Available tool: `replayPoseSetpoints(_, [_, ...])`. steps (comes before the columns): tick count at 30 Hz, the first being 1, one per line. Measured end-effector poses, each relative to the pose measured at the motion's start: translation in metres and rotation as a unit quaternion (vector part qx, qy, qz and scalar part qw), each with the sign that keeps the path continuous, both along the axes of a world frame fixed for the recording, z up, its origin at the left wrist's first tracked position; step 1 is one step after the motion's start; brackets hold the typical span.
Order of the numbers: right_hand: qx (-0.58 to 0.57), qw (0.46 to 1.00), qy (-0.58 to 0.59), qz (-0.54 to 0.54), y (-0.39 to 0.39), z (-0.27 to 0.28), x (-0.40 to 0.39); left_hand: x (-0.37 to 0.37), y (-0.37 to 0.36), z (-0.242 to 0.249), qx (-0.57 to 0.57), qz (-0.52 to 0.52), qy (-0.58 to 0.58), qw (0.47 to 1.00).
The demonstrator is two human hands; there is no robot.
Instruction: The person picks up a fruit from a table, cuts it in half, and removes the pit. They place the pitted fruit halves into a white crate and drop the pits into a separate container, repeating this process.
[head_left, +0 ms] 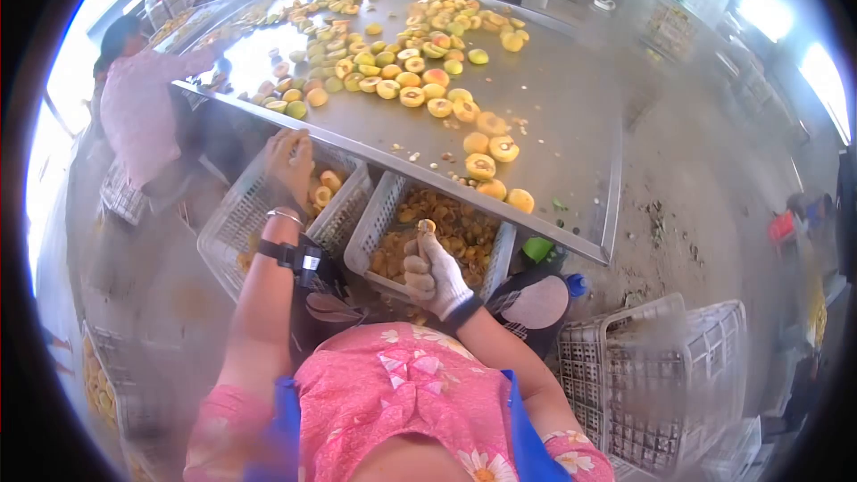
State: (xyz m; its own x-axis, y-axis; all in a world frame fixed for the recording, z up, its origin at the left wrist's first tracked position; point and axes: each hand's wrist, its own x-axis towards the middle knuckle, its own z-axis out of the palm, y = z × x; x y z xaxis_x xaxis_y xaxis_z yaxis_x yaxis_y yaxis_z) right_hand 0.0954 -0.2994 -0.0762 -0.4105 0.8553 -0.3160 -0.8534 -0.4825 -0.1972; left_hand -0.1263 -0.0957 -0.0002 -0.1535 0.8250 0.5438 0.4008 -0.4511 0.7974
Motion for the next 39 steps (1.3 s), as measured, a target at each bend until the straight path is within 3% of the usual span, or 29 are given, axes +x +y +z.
replayPoseSetpoints(1, [-0.029,0.999,-0.023,-0.024,0.002,-0.001,-0.001,-0.001,-0.002,0.015,0.105,0.058,0.139,0.983])
replayPoseSetpoints(2, [-0.059,0.996,-0.046,-0.042,0.003,0.0,-0.002,0.011,-0.008,0.022,0.06,0.015,0.12,0.991])
replayPoseSetpoints(4, [-0.071,0.995,-0.058,-0.047,0.006,-0.002,-0.007,0.042,0.008,0.003,0.124,-0.078,0.161,0.976])
replayPoseSetpoints(5, [-0.053,0.997,-0.047,-0.041,0.009,-0.008,-0.006,0.071,-0.022,0.026,0.034,-0.105,0.217,0.97])
replayPoseSetpoints(8, [-0.066,0.994,-0.077,-0.03,0.012,-0.009,-0.007,0.139,-0.025,0.004,0.029,-0.164,0.347,0.923])
replayPoseSetpoints(10, [-0.046,0.994,-0.095,-0.028,0.009,-0.008,-0.003,0.184,-0.031,0.019,-0.082,-0.225,0.424,0.874])
replayPoseSetpoints(11, [-0.071,0.99,-0.119,-0.036,0.007,-0.01,-0.001,0.205,-0.029,0.026,-0.159,-0.274,0.471,0.824])
replayPoseSetpoints(12, [-0.087,0.985,-0.142,-0.034,0.009,-0.013,-0.001,0.22,-0.02,0.004,-0.18,-0.266,0.464,0.825])
replayPoseSetpoints(13, [-0.098,0.981,-0.164,-0.025,0.014,-0.015,-0.005,0.226,-0.042,0.05,-0.176,-0.33,0.52,0.768])
replayPoseSetpoints(16, [-0.075,0.984,-0.164,0.009,0.014,-0.023,-0.004,0.251,-0.027,0.005,-0.173,-0.231,0.474,0.832])
replayPoseSetpoints(18, [-0.08,0.983,-0.164,0.024,0.016,-0.016,-0.003,0.254,-0.025,-0.005,-0.18,-0.261,0.417,0.852])
replayPoseSetpoints(20, [-0.13,0.974,-0.188,-0.005,0.019,-0.006,-0.011,0.249,-0.035,0.004,-0.149,-0.274,0.342,0.886])
replayPoseSetpoints(21, [-0.12,0.971,-0.207,0.011,0.018,-0.008,-0.01,0.243,-0.044,0.019,-0.187,-0.293,0.284,0.894])
replayPoseSetpoints(23, [-0.096,0.974,-0.201,0.037,0.016,-0.015,-0.006,0.244,-0.028,-0.007,-0.133,-0.344,0.235,0.9])
replayPoseSetpoints(26, [-0.058,0.944,-0.322,0.026,0.016,-0.04,-0.006,0.227,-0.035,-0.014,-0.083,-0.395,0.007,0.915])
replayPoseSetpoints(27, [-0.046,0.923,-0.383,-0.007,0.015,-0.05,-0.009,0.215,-0.042,-0.004,-0.159,-0.399,-0.13,0.893])
replayPoseSetpoints(29, [-0.013,0.915,-0.403,-0.003,0.009,-0.041,-0.007,0.181,-0.064,0.02,-0.295,-0.384,-0.391,0.783])
replayPoseSetpoints(30, [-0.05,0.918,-0.393,0.006,0.009,-0.034,-0.008,0.167,-0.061,0.015,-0.291,-0.353,-0.408,0.79])
replayPoseSetpoints(33, [-0.056,0.891,-0.45,0.011,0.003,-0.002,-0.02,0.122,-0.053,0.0,-0.33,-0.278,-0.555,0.712])
replayPoseSetpoints(37, [-0.039,0.87,-0.491,-0.001,0.006,0.028,-0.037,0.069,-0.063,0.005,-0.337,-0.257,-0.656,0.625])
replayPoseSetpoints(39, [0.048,0.868,-0.493,-0.014,0.011,0.023,-0.037,0.057,-0.066,-0.004,-0.34,-0.276,-0.667,0.603])
